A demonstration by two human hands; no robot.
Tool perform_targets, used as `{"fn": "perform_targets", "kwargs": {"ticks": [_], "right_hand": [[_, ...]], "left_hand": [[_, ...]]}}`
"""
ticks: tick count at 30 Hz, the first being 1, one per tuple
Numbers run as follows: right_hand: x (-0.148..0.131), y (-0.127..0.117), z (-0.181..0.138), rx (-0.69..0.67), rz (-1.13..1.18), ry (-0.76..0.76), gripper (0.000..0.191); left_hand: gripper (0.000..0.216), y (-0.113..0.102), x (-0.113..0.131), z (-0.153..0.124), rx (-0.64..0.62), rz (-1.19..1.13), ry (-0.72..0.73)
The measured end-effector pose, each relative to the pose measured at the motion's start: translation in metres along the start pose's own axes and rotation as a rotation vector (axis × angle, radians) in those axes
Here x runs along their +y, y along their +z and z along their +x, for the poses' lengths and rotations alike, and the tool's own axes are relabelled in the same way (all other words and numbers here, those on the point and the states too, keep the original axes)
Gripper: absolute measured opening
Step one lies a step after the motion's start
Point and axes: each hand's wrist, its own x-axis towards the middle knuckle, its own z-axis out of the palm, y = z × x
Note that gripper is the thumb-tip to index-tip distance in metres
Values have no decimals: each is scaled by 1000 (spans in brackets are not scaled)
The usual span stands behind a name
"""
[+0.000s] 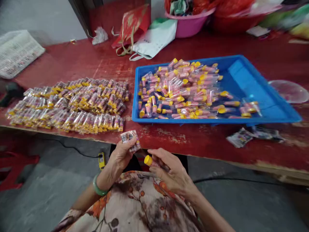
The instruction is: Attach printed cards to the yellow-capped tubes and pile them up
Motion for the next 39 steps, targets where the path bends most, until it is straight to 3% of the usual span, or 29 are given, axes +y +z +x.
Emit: {"fn": "perform_targets", "kwargs": {"ticks": [6, 12, 23, 39], "right_hand": [[6, 14, -2, 285, 77, 136, 31], [11, 37, 7, 573, 150, 62, 40], [12, 48, 18, 739, 87, -159, 32], [17, 53, 14, 770, -208, -379, 34]], "left_hand": [[43, 10, 0, -5, 23, -50, -23], [42, 17, -4, -9, 33, -118, -35], [38, 14, -5, -6, -20, -117, -24], [41, 16, -4, 1, 19, -276, -22]]}}
